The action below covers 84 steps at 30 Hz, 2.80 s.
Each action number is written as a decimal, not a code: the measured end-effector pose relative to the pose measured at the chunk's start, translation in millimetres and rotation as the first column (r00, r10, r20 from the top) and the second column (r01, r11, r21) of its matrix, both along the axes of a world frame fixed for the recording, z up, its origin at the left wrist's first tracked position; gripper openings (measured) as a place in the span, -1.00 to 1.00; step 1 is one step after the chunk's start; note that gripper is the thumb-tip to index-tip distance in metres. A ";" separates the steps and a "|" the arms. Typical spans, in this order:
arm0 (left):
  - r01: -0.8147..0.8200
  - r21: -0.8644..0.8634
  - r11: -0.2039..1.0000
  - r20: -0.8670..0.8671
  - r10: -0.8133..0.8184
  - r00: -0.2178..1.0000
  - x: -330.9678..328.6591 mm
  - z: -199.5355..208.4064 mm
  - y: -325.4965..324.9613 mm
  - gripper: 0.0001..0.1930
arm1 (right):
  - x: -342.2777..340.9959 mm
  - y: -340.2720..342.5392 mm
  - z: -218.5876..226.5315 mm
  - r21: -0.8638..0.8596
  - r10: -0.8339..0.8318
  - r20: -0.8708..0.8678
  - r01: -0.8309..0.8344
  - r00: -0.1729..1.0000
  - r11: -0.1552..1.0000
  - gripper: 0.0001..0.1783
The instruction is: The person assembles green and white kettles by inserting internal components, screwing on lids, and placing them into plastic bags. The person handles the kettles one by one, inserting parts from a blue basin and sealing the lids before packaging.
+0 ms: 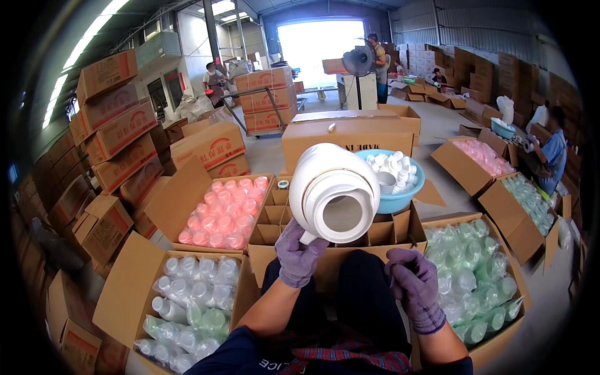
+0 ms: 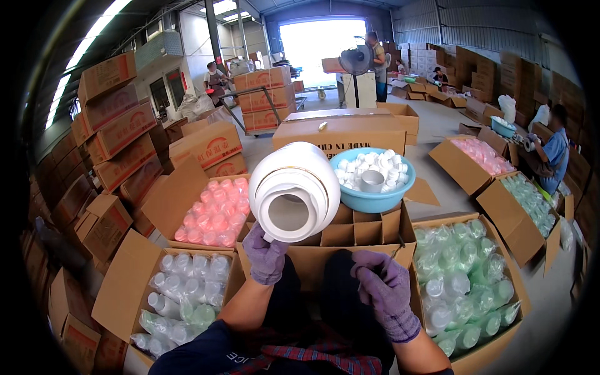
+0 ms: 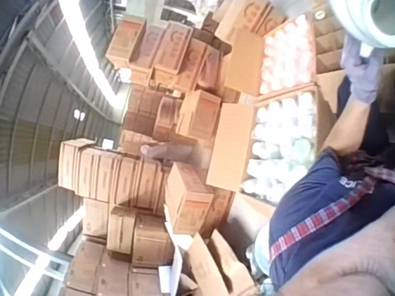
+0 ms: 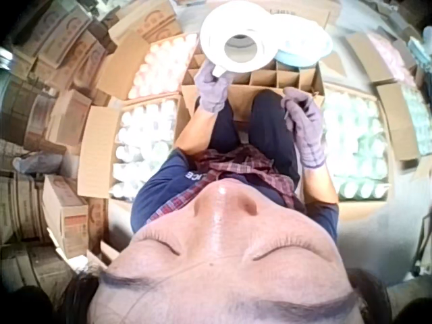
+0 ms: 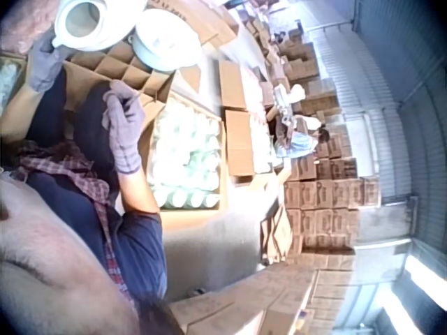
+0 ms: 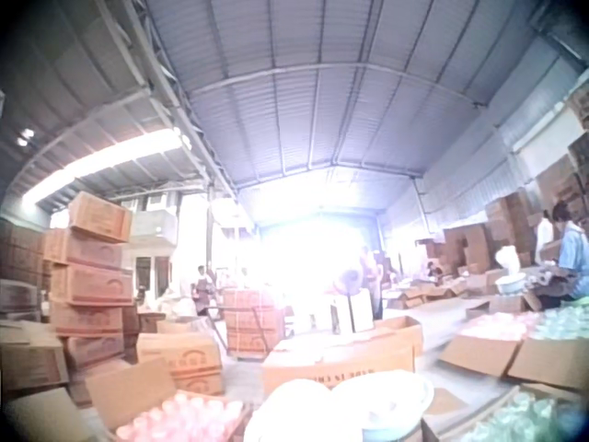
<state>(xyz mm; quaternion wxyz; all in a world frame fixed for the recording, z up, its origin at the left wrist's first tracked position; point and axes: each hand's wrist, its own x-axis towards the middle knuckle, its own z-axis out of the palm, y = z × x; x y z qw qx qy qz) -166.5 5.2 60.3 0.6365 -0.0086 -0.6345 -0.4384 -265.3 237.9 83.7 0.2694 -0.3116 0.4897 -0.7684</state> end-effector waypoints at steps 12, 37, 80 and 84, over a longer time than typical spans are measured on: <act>0.078 0.100 0.992 0.032 -0.082 0.996 0.3 -9.5 1.0 -0.41 | -7.9 0.1 -7.9 0.065 -0.014 0.006 0.013 1.000 0.998 -0.73; 0.399 0.870 0.288 0.454 -0.783 -0.425 17.7 -44.6 -55.3 -0.69 | -21.3 9.1 -6.6 0.150 0.142 -0.831 -0.029 0.538 0.988 -0.75; 0.261 -0.491 0.831 0.837 0.368 0.404 98.1 -122.0 -32.3 -0.80 | -332.6 -223.5 -79.1 -0.060 -0.434 -0.726 0.581 0.533 0.812 -0.78; 0.289 -0.375 0.881 0.831 0.182 0.526 81.4 -93.1 -55.9 -0.68 | -340.2 -200.1 -99.8 0.027 -0.501 -0.774 0.810 0.388 0.586 -0.47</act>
